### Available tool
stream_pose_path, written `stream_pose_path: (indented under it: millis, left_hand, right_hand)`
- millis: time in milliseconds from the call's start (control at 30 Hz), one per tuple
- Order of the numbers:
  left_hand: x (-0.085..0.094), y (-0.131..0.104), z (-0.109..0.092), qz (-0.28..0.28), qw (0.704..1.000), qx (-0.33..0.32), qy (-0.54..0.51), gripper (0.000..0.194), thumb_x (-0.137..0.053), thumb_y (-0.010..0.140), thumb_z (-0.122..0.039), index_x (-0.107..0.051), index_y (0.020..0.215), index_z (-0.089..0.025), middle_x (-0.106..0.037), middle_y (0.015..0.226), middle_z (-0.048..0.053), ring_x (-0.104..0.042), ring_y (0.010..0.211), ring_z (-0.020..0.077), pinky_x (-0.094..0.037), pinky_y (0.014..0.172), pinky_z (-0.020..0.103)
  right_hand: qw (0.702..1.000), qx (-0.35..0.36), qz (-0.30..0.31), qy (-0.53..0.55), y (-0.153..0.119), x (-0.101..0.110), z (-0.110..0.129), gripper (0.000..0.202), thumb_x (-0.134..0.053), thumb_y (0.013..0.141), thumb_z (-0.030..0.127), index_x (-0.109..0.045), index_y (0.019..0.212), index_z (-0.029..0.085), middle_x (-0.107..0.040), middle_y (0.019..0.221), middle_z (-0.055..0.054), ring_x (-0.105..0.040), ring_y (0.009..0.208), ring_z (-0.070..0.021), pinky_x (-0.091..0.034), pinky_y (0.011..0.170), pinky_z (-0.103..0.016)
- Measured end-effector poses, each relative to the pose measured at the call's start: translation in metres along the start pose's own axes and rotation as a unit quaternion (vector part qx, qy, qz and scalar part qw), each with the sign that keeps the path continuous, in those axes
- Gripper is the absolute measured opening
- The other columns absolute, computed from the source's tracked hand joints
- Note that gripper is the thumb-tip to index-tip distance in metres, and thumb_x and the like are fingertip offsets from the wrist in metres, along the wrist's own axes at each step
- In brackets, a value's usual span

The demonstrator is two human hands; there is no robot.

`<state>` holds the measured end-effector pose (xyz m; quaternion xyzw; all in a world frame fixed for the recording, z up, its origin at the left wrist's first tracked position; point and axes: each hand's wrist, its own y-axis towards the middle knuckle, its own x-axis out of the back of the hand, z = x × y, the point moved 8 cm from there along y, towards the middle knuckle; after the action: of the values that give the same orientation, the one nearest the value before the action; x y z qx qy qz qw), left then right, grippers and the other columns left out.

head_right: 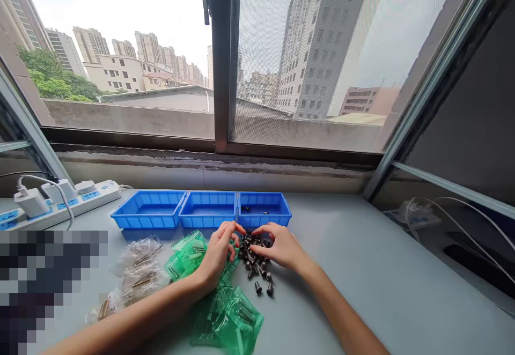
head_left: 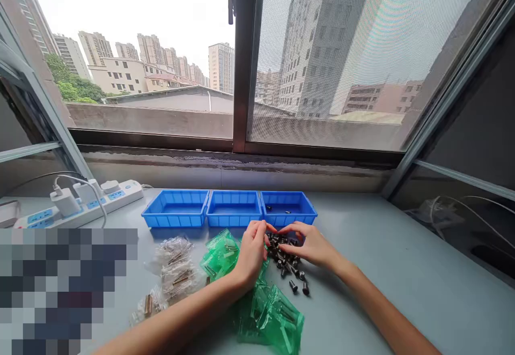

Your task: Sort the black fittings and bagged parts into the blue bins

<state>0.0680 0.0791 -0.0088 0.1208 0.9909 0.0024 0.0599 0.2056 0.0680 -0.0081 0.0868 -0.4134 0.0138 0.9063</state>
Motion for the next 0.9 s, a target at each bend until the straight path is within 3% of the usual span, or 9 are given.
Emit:
stream_pose_path:
  millis: [200, 400, 500, 667, 767, 900]
  left_hand:
    - [-0.001, -0.001, -0.005, 0.012, 1.000, -0.007, 0.000, 0.041, -0.050, 0.071, -0.055, -0.060, 0.068, -0.016, -0.044, 0.065, -0.003, -0.035, 0.043, 0.0051, -0.029, 0.040, 0.020]
    - [-0.002, -0.001, -0.004, 0.032, 0.999, -0.010, 0.025, 0.048, -0.050, 0.071, -0.060, -0.069, 0.082, -0.017, -0.048, 0.075, 0.000, -0.033, 0.042, 0.0039, -0.027, 0.040, 0.022]
    - [-0.001, -0.001, -0.005, 0.030, 0.998, -0.034, 0.047, 0.047, -0.051, 0.074, -0.059, -0.072, 0.081, -0.018, -0.054, 0.086, 0.004, -0.042, 0.052, 0.0069, -0.034, 0.045, 0.022]
    - [0.000, -0.002, -0.009, 0.022, 0.994, -0.067, 0.083, 0.041, -0.058, 0.073, -0.054, -0.074, 0.086, -0.019, -0.055, 0.086, 0.005, -0.051, 0.068, 0.0131, -0.043, 0.058, 0.024]
    - [-0.002, -0.002, -0.010, 0.024, 0.993, -0.068, 0.095, 0.034, -0.060, 0.072, -0.048, -0.074, 0.084, -0.019, -0.055, 0.088, 0.006, -0.051, 0.070, 0.0134, -0.044, 0.061, 0.025]
    - [-0.005, -0.002, -0.010, 0.024, 0.993, -0.061, 0.096, 0.025, -0.066, 0.068, -0.041, -0.074, 0.075, -0.019, -0.054, 0.088, 0.004, -0.048, 0.065, 0.0106, -0.043, 0.063, 0.025]
  right_hand:
    - [1.000, 0.009, -0.016, 0.017, 0.001, 0.003, 0.006, 0.019, -0.063, 0.071, 0.031, -0.071, 0.086, 0.022, -0.070, 0.086, -0.003, -0.057, 0.072, -0.0173, -0.042, 0.063, -0.029]
    - [1.000, -0.002, -0.019, -0.006, -0.002, 0.008, 0.007, 0.021, -0.059, 0.075, 0.032, -0.070, 0.090, 0.024, -0.070, 0.089, -0.002, -0.057, 0.073, -0.0173, -0.042, 0.065, -0.029]
    - [1.000, -0.009, -0.020, -0.017, -0.003, 0.007, 0.007, 0.021, -0.058, 0.075, 0.034, -0.070, 0.089, 0.025, -0.070, 0.089, -0.001, -0.058, 0.073, -0.0177, -0.042, 0.065, -0.030]
    - [0.997, -0.028, -0.049, -0.046, -0.004, 0.013, 0.006, 0.021, -0.058, 0.074, 0.039, -0.070, 0.088, 0.028, -0.071, 0.084, 0.001, -0.058, 0.068, -0.0171, -0.041, 0.061, -0.028]
    - [0.995, -0.037, -0.068, -0.068, -0.006, 0.021, 0.003, 0.022, -0.056, 0.075, 0.041, -0.071, 0.085, 0.028, -0.071, 0.084, 0.000, -0.058, 0.069, -0.0177, -0.042, 0.060, -0.028]
    - [0.993, -0.058, -0.046, -0.093, -0.009, 0.023, -0.006, 0.025, -0.060, 0.072, 0.042, -0.071, 0.088, 0.028, -0.071, 0.084, -0.001, -0.059, 0.068, -0.0184, -0.042, 0.060, -0.028]
